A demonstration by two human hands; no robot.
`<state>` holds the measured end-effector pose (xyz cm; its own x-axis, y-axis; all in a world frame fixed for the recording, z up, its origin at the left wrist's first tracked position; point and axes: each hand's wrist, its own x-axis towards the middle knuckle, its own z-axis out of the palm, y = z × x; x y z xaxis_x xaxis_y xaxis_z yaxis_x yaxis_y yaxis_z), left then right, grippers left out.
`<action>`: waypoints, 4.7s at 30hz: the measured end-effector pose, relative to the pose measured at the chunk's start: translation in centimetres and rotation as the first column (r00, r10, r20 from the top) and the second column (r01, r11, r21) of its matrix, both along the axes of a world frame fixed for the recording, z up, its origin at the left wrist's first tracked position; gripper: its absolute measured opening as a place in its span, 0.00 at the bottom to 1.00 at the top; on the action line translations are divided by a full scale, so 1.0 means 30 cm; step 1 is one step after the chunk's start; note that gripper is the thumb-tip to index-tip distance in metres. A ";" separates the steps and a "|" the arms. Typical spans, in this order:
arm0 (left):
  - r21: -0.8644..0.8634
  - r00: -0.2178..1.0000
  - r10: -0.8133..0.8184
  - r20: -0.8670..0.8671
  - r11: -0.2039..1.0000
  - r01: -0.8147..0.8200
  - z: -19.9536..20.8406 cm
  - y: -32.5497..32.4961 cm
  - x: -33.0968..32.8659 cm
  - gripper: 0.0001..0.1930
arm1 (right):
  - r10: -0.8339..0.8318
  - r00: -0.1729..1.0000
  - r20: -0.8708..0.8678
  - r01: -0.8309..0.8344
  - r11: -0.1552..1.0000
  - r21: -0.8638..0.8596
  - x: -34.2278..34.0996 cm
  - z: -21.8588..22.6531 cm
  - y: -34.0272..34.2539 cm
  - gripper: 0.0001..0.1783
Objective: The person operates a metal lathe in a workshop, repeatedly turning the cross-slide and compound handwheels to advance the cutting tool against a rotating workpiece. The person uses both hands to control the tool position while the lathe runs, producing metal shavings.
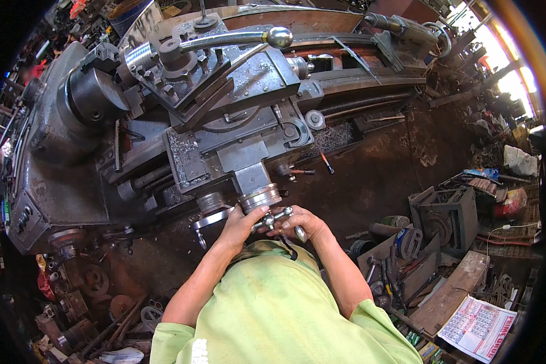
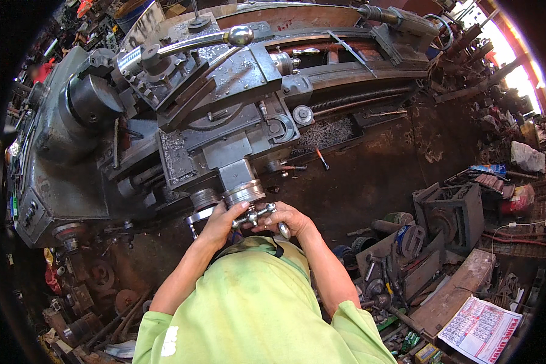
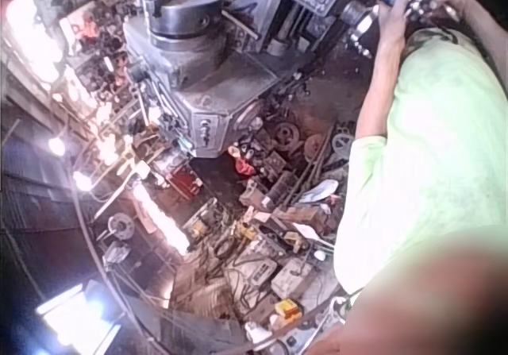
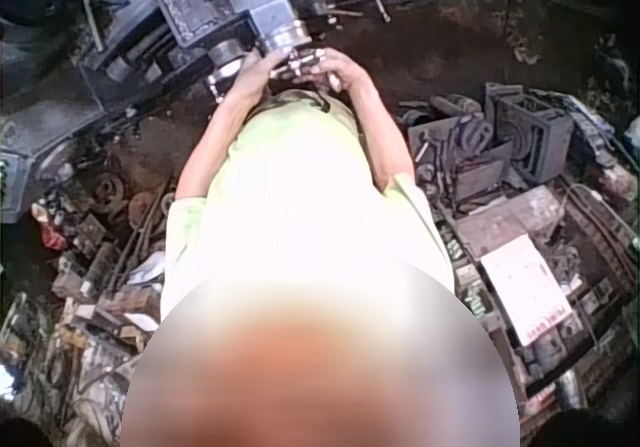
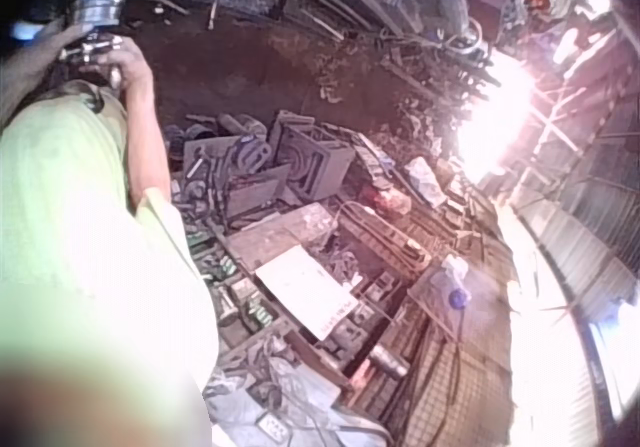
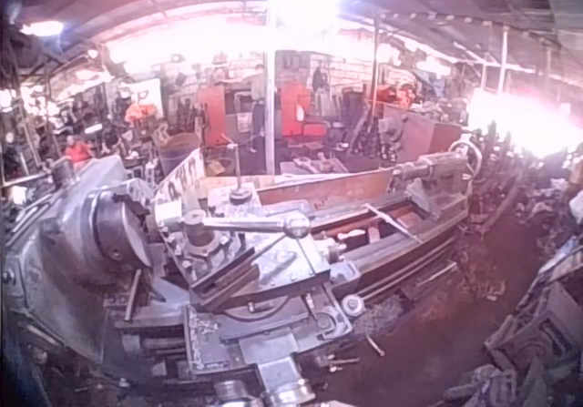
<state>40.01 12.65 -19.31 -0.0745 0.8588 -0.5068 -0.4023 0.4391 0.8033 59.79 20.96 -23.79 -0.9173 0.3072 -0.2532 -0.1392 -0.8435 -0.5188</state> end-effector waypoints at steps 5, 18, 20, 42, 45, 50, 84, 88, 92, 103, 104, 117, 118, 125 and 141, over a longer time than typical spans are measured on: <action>-0.014 1.000 0.001 -0.030 1.000 -0.001 0.031 0.003 0.006 0.29 | 0.001 1.000 -0.009 0.000 1.000 0.028 -0.005 -0.019 -0.003 0.35; -0.047 0.978 0.042 -0.205 0.997 -0.053 0.040 0.027 0.044 0.30 | -0.032 0.995 -0.094 0.019 0.990 -0.138 -0.018 -0.041 -0.024 0.39; -0.047 0.975 0.040 -0.221 0.998 -0.052 0.030 0.029 0.042 0.34 | -0.040 0.995 -0.087 0.027 0.989 -0.146 -0.017 -0.051 -0.025 0.39; -0.120 0.904 -0.004 -0.427 0.991 -0.052 -0.012 0.036 0.055 0.37 | -0.059 0.979 -0.196 0.020 0.981 -0.194 -0.027 -0.139 -0.038 0.36; -0.115 0.892 -0.005 -0.453 0.992 -0.053 -0.005 0.038 0.058 0.36 | -0.086 0.974 -0.209 0.037 0.972 -0.230 -0.027 -0.143 -0.043 0.36; -0.152 0.909 0.026 -0.416 0.984 -0.098 0.036 0.045 0.070 0.35 | -0.093 0.972 -0.213 0.044 0.973 -0.225 -0.030 -0.145 -0.049 0.35; -0.725 0.782 -0.171 -0.600 0.530 -0.440 -0.448 -1.109 0.007 0.33 | -0.467 0.177 0.866 -0.333 0.800 0.499 0.364 -0.738 0.733 0.33; -0.703 0.828 -0.018 -0.560 0.539 -0.464 -0.456 -1.152 0.046 0.29 | -0.282 0.157 0.946 -0.421 0.848 0.323 0.339 -0.661 0.868 0.27; -0.663 0.793 -0.019 -0.610 0.561 -0.496 -0.356 -1.043 0.036 0.29 | -0.449 0.303 0.841 -0.264 0.808 0.527 0.285 -0.474 1.015 0.17; -0.498 0.685 -0.005 -0.729 0.690 -0.525 -0.322 -0.845 -0.249 0.34 | -0.719 0.076 0.691 -0.486 0.579 0.655 0.176 -0.223 0.970 0.21; -0.497 0.697 0.023 -0.717 0.685 -0.533 -0.318 -0.837 -0.269 0.32 | -0.732 0.064 0.679 -0.506 0.562 0.654 0.184 -0.241 0.967 0.21; 0.357 0.232 0.667 -0.708 0.622 -0.697 0.112 -0.649 -0.662 0.22 | -0.815 -0.013 0.579 -0.181 0.572 0.800 0.289 -0.507 0.819 0.31; 0.462 0.162 0.710 -0.685 0.596 -0.657 0.173 -0.625 -0.702 0.21 | -0.904 0.059 0.424 -0.213 0.403 0.890 0.273 -0.482 0.737 0.24; 0.761 -0.465 0.615 -0.637 0.595 -0.256 0.592 -0.517 -1.017 0.21 | -0.514 0.506 0.693 -0.062 0.780 0.623 0.088 0.062 0.172 0.23; 0.713 -0.760 0.331 -0.560 0.660 -0.238 0.653 -0.384 -1.326 0.29 | -0.553 0.380 0.742 -0.425 0.608 0.671 -0.189 0.248 -0.061 0.43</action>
